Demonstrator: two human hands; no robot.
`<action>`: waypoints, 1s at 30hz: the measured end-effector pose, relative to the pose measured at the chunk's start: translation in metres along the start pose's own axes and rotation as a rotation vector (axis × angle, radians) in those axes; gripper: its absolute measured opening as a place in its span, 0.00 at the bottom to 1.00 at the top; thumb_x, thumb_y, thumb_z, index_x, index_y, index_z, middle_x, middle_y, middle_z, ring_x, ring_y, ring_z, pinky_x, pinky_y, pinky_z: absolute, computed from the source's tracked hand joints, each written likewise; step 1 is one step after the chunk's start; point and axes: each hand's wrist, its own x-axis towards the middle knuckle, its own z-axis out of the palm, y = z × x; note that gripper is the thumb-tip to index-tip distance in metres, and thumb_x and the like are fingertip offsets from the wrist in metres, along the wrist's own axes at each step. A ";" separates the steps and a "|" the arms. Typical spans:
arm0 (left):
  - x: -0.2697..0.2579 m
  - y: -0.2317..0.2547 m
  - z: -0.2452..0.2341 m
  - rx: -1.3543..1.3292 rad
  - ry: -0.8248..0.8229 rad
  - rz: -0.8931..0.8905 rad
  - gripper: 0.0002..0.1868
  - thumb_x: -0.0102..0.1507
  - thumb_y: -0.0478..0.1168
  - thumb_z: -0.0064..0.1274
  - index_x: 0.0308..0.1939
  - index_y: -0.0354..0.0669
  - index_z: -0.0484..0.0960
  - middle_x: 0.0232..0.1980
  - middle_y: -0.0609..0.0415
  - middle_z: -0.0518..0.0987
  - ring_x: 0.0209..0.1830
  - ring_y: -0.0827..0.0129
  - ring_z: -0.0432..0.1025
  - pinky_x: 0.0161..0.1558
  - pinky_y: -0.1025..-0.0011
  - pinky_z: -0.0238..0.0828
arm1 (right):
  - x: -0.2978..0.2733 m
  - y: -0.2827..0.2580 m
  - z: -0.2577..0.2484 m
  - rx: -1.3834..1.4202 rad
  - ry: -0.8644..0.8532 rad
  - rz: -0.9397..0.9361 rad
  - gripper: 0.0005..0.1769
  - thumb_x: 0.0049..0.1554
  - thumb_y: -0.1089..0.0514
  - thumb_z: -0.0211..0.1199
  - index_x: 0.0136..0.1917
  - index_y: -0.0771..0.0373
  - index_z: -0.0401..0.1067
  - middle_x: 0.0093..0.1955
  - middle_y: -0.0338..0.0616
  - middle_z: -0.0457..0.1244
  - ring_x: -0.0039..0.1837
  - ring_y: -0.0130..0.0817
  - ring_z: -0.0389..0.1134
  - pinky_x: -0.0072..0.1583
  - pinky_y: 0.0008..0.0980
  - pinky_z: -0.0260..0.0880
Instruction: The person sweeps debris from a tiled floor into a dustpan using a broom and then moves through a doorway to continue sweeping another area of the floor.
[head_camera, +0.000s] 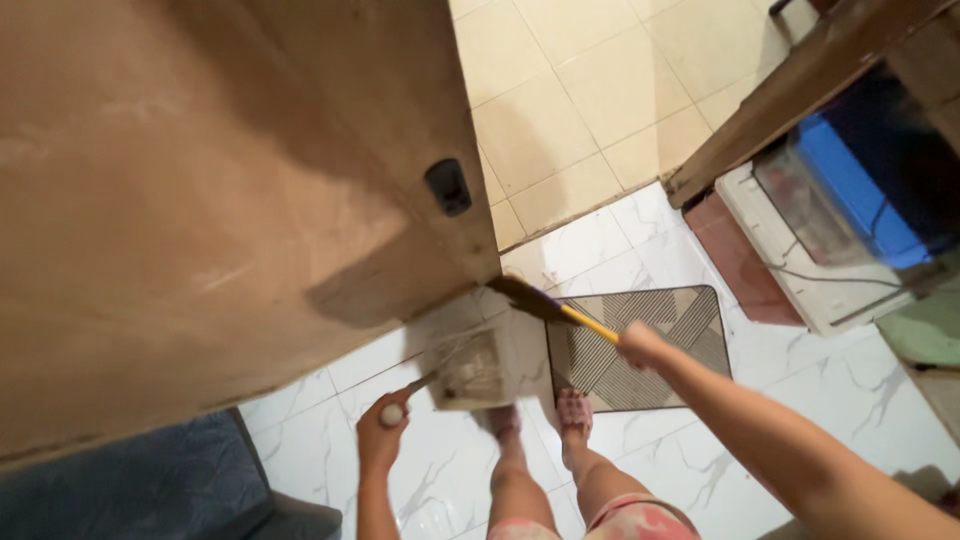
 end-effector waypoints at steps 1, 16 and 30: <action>0.004 0.003 0.007 0.039 -0.005 -0.027 0.11 0.54 0.24 0.61 0.37 0.40 0.83 0.48 0.47 0.88 0.52 0.61 0.79 0.56 0.70 0.72 | -0.013 0.014 0.011 -0.057 -0.034 -0.092 0.09 0.56 0.60 0.65 0.44 0.69 0.79 0.27 0.44 0.65 0.24 0.32 0.66 0.26 0.35 0.66; 0.076 0.055 0.045 0.001 -0.212 0.318 0.10 0.55 0.27 0.59 0.38 0.41 0.83 0.51 0.49 0.86 0.54 0.64 0.80 0.54 0.70 0.73 | -0.042 0.003 -0.032 -0.033 0.184 0.040 0.15 0.57 0.59 0.60 0.56 0.63 0.80 0.38 0.51 0.71 0.32 0.36 0.71 0.37 0.38 0.72; 0.111 0.074 0.086 -0.093 -0.232 0.414 0.09 0.52 0.24 0.53 0.31 0.40 0.82 0.52 0.48 0.87 0.55 0.63 0.80 0.55 0.69 0.74 | -0.108 0.005 -0.047 0.237 0.263 0.002 0.28 0.52 0.57 0.65 0.68 0.47 0.75 0.43 0.45 0.72 0.34 0.35 0.69 0.38 0.35 0.71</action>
